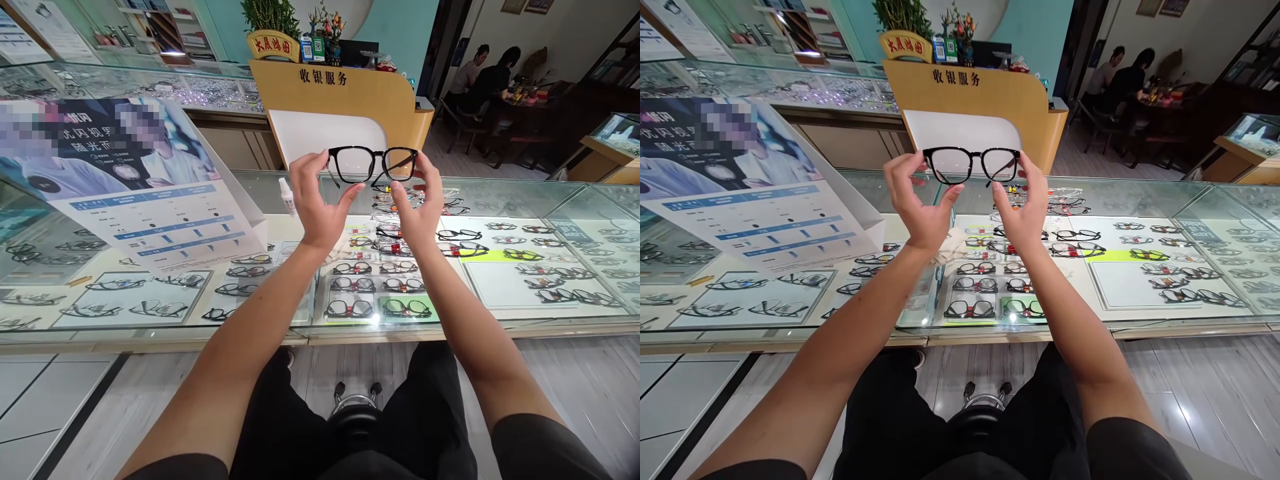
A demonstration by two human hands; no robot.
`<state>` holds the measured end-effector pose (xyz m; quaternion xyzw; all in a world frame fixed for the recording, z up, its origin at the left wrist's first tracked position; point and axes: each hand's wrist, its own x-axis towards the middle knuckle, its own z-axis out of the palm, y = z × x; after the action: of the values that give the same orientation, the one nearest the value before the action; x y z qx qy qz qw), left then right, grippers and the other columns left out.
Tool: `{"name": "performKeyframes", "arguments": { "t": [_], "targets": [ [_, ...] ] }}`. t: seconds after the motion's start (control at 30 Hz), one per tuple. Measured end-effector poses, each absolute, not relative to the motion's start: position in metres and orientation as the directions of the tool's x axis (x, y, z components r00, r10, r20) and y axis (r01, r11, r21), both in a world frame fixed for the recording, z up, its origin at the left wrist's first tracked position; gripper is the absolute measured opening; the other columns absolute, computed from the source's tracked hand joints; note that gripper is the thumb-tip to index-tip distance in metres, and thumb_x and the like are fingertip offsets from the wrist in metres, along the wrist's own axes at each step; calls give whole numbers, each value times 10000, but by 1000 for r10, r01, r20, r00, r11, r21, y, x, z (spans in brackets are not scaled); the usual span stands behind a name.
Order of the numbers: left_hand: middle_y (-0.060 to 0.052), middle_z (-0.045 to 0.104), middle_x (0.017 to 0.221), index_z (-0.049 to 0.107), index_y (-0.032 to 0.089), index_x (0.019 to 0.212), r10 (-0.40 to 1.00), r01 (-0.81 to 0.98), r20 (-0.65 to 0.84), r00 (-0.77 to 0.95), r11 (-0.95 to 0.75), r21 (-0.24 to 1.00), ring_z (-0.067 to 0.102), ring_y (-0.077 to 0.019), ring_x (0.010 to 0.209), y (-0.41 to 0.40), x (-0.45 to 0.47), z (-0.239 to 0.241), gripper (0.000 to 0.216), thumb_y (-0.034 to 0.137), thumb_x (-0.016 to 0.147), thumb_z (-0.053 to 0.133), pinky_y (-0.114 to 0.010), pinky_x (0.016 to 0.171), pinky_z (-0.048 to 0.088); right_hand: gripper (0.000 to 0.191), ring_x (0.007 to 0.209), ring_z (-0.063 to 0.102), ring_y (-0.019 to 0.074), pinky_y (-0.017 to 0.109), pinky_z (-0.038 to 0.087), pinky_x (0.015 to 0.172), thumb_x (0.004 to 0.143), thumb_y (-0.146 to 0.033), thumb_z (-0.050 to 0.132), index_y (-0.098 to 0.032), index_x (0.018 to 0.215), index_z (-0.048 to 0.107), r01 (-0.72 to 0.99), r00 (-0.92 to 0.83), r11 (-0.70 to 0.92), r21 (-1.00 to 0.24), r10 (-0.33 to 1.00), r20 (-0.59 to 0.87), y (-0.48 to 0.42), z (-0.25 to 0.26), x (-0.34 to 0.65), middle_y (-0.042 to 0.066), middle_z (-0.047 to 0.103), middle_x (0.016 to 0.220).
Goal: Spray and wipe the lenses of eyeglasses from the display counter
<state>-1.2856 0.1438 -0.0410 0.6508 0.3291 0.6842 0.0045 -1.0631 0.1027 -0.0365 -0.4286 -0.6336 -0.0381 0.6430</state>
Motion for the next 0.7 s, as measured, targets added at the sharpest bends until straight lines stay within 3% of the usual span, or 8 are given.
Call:
{"name": "performKeyframes", "arguments": {
  "t": [0.3, 0.5, 0.7],
  "targets": [
    [-137, 631, 1485, 608, 404, 1525, 406, 469, 905, -126, -780, 415, 599, -423, 1519, 141, -1288, -39, 836, 801, 843, 887, -677, 1265, 551, 748, 1432, 683, 356, 627, 613, 1138, 1058, -694, 631, -378, 1727, 526, 538, 180, 654, -531, 527, 831, 109, -43, -1064, 130, 655, 1656],
    [-135, 633, 1522, 594, 405, 1531, 415, 445, 904, -100, -794, 413, 590, -426, 1555, 144, -1290, -38, 832, 805, 855, 870, -678, 1286, 544, 749, 1403, 689, 342, 591, 649, 1075, 1058, -656, 656, -402, 1740, 481, 560, 174, 666, -492, 486, 856, 106, -39, -1062, 121, 631, 1693],
    [-141, 641, 1531, 566, 405, 1568, 421, 428, 900, -112, -797, 426, 622, -426, 1536, 151, -1288, -40, 869, 803, 858, 871, -643, 1213, 601, 749, 1370, 694, 370, 678, 631, 1094, 1049, -679, 687, -365, 1705, 513, 609, 208, 669, -426, 384, 900, 99, -32, -1066, 146, 627, 1629]
  ]
}}
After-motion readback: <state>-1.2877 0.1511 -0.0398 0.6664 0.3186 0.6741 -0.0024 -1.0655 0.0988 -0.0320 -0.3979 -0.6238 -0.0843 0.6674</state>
